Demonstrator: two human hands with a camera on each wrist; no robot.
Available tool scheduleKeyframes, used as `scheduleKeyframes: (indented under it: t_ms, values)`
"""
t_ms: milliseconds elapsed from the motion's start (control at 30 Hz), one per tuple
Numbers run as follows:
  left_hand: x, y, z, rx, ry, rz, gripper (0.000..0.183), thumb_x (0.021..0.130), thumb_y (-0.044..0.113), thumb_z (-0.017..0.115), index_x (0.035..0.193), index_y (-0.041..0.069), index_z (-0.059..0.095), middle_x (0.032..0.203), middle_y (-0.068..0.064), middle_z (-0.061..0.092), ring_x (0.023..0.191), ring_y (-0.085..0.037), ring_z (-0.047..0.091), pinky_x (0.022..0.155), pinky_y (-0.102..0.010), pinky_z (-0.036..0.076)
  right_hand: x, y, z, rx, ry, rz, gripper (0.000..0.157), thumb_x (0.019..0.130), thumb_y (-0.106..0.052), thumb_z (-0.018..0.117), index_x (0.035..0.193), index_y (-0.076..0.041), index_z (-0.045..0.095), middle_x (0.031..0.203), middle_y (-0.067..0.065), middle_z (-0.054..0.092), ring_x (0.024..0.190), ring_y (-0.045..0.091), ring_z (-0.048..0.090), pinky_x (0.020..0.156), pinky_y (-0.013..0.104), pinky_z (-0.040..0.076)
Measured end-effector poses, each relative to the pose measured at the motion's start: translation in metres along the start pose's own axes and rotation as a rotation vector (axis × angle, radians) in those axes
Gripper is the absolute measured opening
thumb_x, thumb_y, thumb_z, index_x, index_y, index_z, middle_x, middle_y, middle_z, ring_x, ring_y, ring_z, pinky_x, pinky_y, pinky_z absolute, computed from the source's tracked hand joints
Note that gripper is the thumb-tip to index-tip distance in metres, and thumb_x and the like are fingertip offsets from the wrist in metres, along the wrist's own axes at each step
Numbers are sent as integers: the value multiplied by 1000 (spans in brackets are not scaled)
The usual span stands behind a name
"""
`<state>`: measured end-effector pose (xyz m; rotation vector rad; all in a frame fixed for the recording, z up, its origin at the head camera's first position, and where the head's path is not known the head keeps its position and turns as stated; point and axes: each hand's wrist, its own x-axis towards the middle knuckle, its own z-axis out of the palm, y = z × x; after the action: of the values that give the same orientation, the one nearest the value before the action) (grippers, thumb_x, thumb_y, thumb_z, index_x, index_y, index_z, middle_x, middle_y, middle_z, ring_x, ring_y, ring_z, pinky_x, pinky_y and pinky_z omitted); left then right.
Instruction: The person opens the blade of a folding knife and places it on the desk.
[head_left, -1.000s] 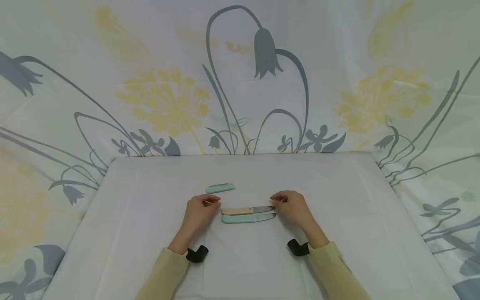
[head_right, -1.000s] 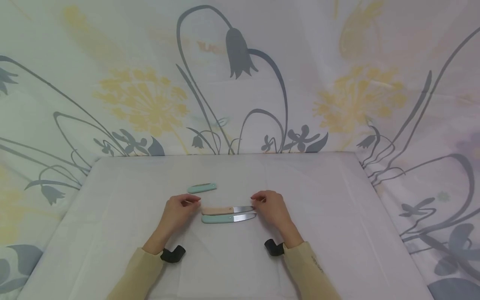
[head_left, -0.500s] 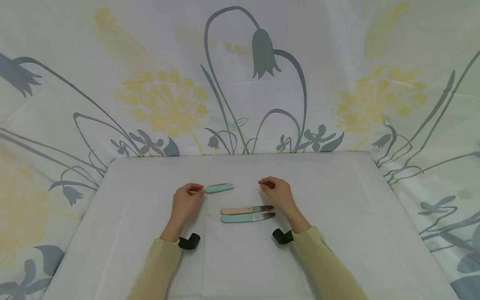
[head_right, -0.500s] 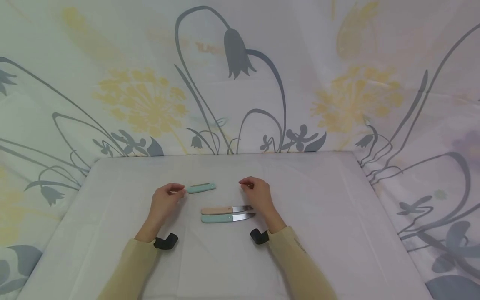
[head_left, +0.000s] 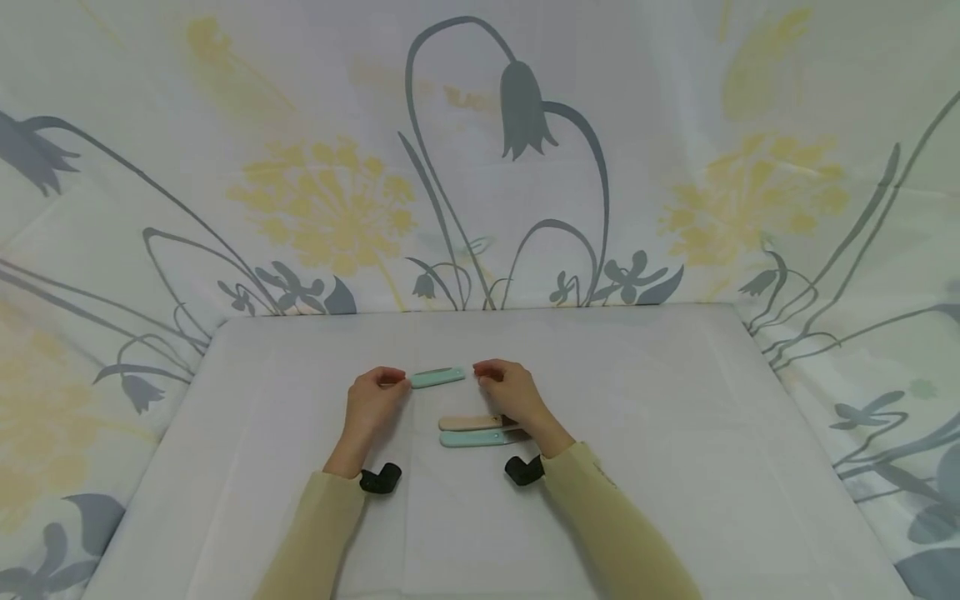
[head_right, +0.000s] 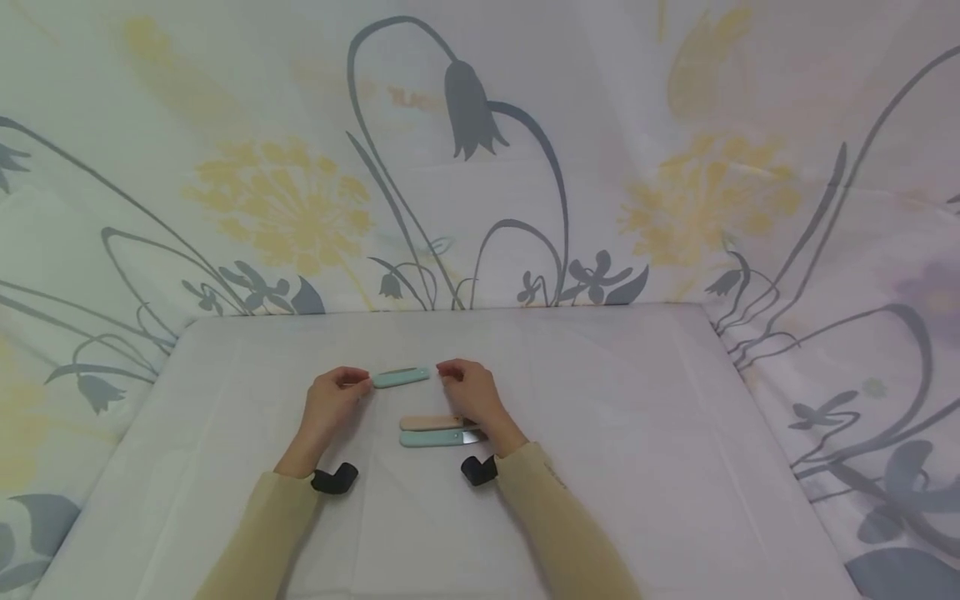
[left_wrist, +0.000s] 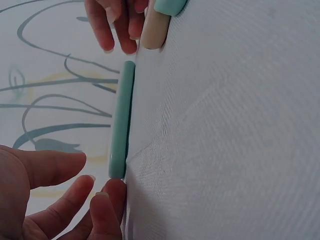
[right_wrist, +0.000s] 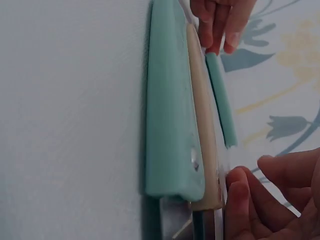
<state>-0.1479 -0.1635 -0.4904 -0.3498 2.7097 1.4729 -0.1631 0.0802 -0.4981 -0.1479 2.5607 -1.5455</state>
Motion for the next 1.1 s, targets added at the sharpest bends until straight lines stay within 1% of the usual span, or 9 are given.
scheduleKeyframes:
  t_ms: [167, 300, 400, 533, 633, 767, 933, 1000, 1100]
  values:
    - [-1, 1, 1, -8, -6, -3, 26, 92, 22, 68, 111, 5, 72, 109, -12, 70, 103, -29, 62, 89, -43, 46, 2, -6, 4, -12, -52, -8, 27, 98, -10, 62, 124, -8, 68, 122, 7, 68, 116, 27, 60, 100, 44, 44]
    - [-1, 2, 3, -6, -9, -8, 26, 93, 23, 68, 111, 5, 72, 109, -12, 70, 102, -29, 62, 89, -43, 46, 3, -7, 6, 27, -92, 12, 28, 98, -12, 62, 125, -9, 68, 122, 6, 67, 117, 26, 59, 101, 45, 43]
    - [-2, 3, 4, -11, -8, -13, 26, 92, 23, 68, 111, 5, 72, 109, -13, 70, 103, -29, 62, 89, -43, 46, 2, -8, 7, 56, -98, 16, 28, 97, -12, 63, 125, -8, 68, 121, 5, 68, 117, 25, 59, 101, 44, 43]
    - [-3, 4, 6, -22, 2, -25, 26, 91, 22, 69, 110, 5, 72, 108, -13, 71, 101, -29, 64, 89, -44, 47, 1, -8, 7, 97, -92, 28, 29, 96, -9, 66, 124, -6, 67, 117, 5, 68, 112, 24, 61, 98, 42, 45]
    - [-3, 5, 7, -35, 23, -31, 24, 90, 22, 71, 108, 6, 73, 106, -13, 71, 98, -29, 65, 88, -43, 47, 0, -9, 6, 124, -89, 35, 30, 94, -7, 67, 123, -4, 66, 114, 6, 69, 107, 22, 63, 94, 40, 48]
    - [-3, 6, 9, -66, 44, -16, 22, 88, 19, 73, 105, 5, 73, 105, -12, 72, 97, -29, 66, 86, -42, 47, -1, -9, 6, 132, -60, 50, 28, 92, -7, 69, 120, -5, 68, 113, 6, 69, 104, 21, 64, 92, 39, 49]
    - [-3, 7, 10, -101, 34, -2, 20, 86, 15, 76, 104, 5, 73, 106, -10, 72, 93, -25, 68, 76, -33, 51, -2, -7, 4, 145, -7, 55, 25, 91, -7, 71, 116, -5, 69, 111, 6, 70, 101, 22, 66, 90, 39, 51]
    - [-3, 7, 10, -114, 28, -3, 20, 86, 13, 77, 104, 5, 73, 106, -10, 72, 91, -23, 68, 73, -29, 51, -2, -6, 4, 153, 5, 57, 26, 91, -7, 72, 116, -5, 69, 109, 6, 70, 99, 21, 67, 88, 38, 51]
    - [-4, 8, 10, -144, 17, -5, 20, 86, 11, 77, 104, 4, 72, 107, -10, 71, 90, -22, 68, 70, -26, 51, -2, -6, 3, 180, 25, 74, 27, 89, -7, 73, 115, -4, 69, 108, 6, 71, 95, 19, 67, 86, 35, 52]
